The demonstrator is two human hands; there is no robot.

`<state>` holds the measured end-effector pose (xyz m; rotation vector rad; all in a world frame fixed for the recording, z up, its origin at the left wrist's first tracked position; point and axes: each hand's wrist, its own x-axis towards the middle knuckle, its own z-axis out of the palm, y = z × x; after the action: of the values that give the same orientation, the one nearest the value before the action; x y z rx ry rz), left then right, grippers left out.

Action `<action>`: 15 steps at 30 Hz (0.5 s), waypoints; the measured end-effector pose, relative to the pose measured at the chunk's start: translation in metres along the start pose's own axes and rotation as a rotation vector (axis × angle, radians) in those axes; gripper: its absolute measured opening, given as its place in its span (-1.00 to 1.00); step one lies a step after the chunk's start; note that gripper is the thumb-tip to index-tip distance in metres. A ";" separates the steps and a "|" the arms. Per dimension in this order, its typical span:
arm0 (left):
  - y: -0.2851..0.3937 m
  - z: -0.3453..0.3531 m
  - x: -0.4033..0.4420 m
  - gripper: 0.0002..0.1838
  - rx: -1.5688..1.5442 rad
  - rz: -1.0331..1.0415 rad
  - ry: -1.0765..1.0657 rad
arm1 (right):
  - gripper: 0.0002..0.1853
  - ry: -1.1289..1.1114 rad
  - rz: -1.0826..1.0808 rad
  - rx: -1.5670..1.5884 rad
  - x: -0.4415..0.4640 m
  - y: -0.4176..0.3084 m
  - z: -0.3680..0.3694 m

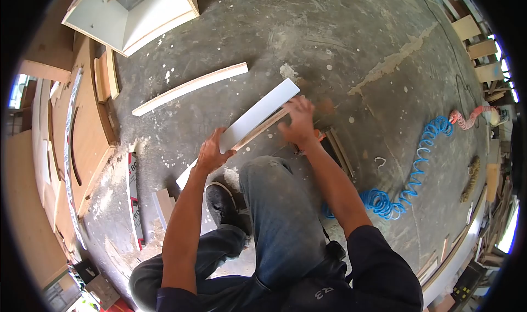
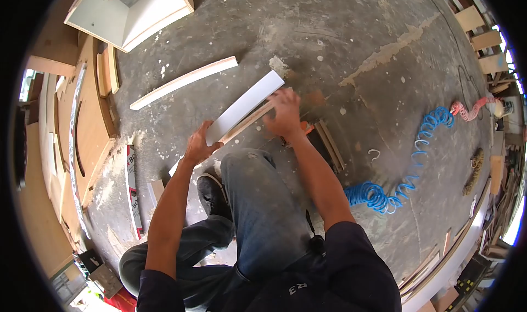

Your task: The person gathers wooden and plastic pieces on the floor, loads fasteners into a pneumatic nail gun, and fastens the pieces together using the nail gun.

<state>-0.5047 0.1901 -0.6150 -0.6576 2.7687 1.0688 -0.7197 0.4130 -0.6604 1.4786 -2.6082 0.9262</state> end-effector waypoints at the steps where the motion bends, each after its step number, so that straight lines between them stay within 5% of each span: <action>1: -0.001 0.003 0.000 -0.28 -0.008 -0.003 0.020 | -0.57 0.213 0.086 -0.021 -0.002 0.016 0.002; 3: -0.002 0.007 0.000 -0.28 -0.004 -0.011 0.008 | -0.63 0.426 0.167 -0.046 0.004 0.045 0.006; 5: -0.008 0.013 -0.002 -0.28 0.008 -0.019 -0.010 | -0.81 0.513 0.809 0.731 0.018 0.065 0.007; 8: -0.020 0.024 0.000 -0.28 0.026 -0.011 0.011 | -0.89 0.212 1.038 0.986 0.029 0.073 0.004; 15: -0.022 0.025 0.000 -0.27 0.001 0.009 0.034 | -0.85 0.339 1.381 1.368 0.039 0.093 0.018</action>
<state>-0.4967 0.1923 -0.6473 -0.6696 2.8030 1.0676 -0.8097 0.4095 -0.7097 -1.0727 -2.2621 2.8628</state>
